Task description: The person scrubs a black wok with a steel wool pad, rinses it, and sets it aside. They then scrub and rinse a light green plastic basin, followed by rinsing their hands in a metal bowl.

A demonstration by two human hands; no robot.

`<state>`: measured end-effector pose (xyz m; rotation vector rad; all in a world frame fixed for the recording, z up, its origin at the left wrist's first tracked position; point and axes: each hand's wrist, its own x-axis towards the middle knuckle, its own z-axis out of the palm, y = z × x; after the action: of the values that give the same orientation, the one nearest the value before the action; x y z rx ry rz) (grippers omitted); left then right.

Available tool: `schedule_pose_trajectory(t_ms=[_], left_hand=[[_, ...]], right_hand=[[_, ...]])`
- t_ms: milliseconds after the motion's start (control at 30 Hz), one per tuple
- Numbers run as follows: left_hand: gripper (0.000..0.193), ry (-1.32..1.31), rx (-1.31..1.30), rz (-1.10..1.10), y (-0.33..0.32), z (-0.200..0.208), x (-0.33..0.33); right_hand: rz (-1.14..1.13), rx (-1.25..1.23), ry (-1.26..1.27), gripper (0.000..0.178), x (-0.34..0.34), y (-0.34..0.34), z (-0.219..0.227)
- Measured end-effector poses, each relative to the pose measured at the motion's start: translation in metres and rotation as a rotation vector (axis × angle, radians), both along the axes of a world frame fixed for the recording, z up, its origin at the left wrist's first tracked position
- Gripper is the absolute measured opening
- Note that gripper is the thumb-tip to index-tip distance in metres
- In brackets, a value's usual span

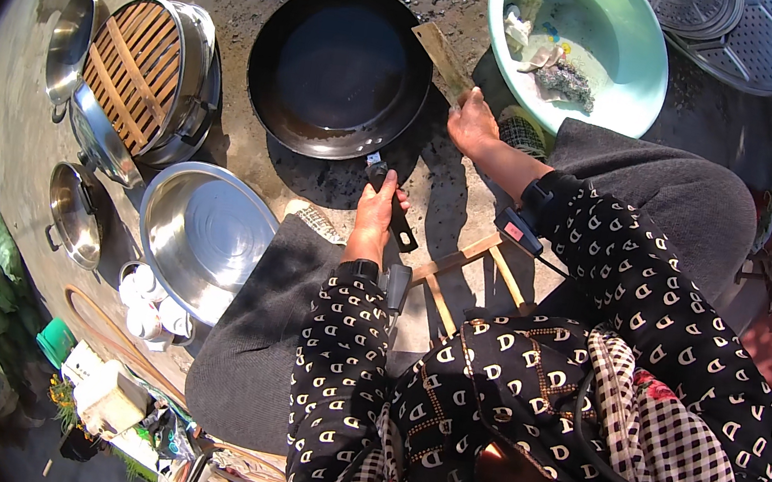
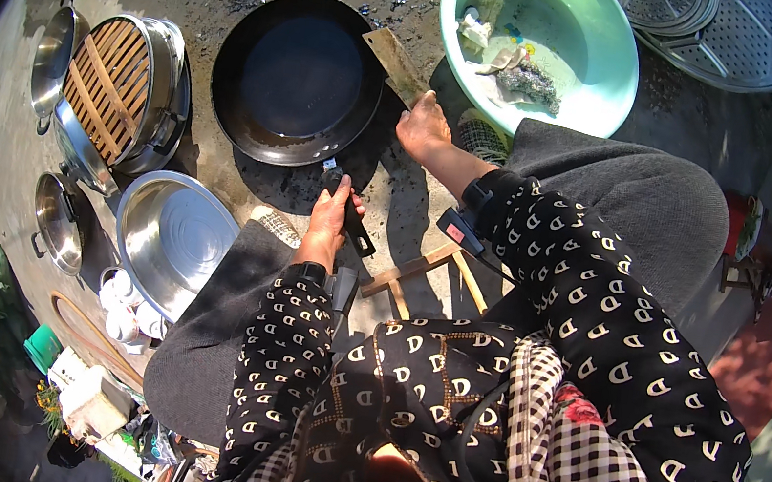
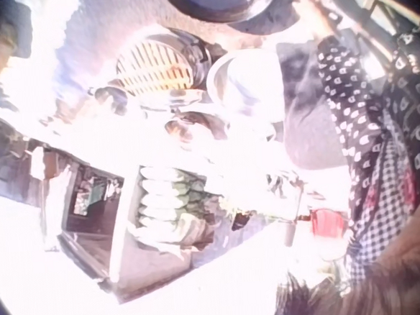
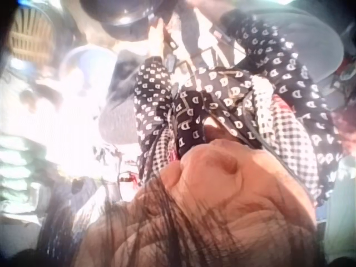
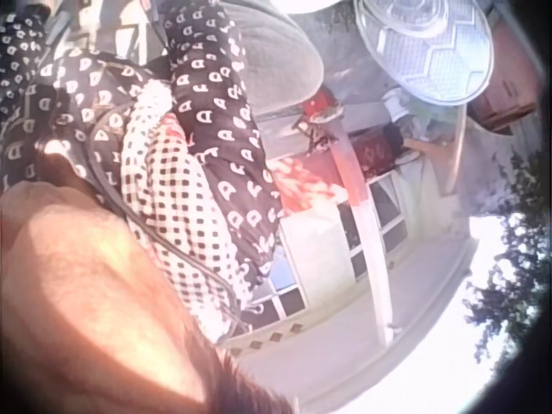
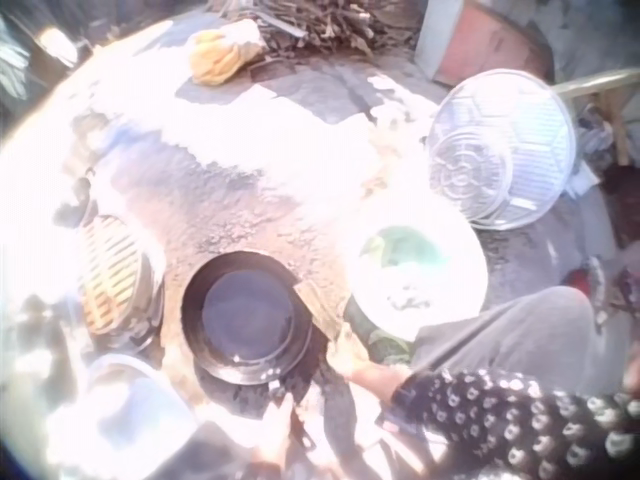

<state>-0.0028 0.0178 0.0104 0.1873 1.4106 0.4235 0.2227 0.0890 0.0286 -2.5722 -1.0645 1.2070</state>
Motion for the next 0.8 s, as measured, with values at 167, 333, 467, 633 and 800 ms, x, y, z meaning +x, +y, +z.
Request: schedule_pose_trajectory(t_ms=[167,333,467,633,800], left_hand=[[0.035,-0.027,-0.044,-0.022,0.005,0.005,-0.004],[0.036,-0.07,-0.09,-0.035,0.01,0.006,-0.006],[0.035,-0.066,-0.078,-0.052,0.01,0.007,-0.008],[0.032,-0.093,0.002,0.017,0.011,0.01,-0.015],[0.026,0.035,0.06,0.173,0.017,-0.002,-0.012]], right_hand=[[0.557,-0.026,-0.129,0.042,0.013,-0.001,0.016],[-0.293,0.672,0.399,0.048,0.069,0.074,0.025],[-0.758,0.609,0.574,0.045,0.161,0.103,-0.001],[-1.136,0.546,0.69,0.046,0.236,0.082,-0.077],[-1.289,0.516,0.817,0.033,0.249,0.075,-0.102]])
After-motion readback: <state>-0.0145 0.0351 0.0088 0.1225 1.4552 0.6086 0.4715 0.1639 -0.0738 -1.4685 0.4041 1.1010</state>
